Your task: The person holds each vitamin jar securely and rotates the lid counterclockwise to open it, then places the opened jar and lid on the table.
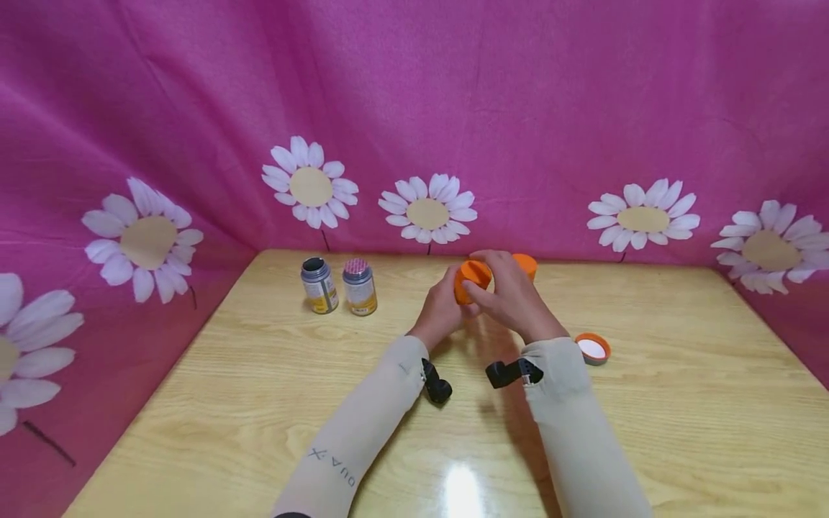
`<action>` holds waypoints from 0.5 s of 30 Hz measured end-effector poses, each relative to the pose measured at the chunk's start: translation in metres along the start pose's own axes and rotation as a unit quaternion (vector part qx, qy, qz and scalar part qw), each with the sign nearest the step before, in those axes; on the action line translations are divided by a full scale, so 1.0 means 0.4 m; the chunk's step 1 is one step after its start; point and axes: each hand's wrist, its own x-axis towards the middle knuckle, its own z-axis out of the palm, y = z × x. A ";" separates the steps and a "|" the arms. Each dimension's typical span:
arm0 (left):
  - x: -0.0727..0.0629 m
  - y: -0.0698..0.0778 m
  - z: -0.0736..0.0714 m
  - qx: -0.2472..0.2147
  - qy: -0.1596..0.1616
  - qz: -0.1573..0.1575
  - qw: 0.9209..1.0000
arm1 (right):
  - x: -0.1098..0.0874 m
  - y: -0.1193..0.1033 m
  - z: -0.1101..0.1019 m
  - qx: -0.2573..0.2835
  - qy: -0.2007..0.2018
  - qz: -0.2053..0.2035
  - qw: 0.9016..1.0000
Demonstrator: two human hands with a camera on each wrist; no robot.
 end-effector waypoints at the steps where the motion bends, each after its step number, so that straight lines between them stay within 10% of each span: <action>1: -0.006 0.003 -0.005 0.007 -0.002 0.008 1.000 | -0.003 0.000 -0.001 -0.001 -0.002 0.004 1.000; 15: -0.086 0.024 -0.076 0.109 -0.001 0.084 0.990 | -0.045 -0.011 -0.003 -0.020 -0.034 0.056 0.998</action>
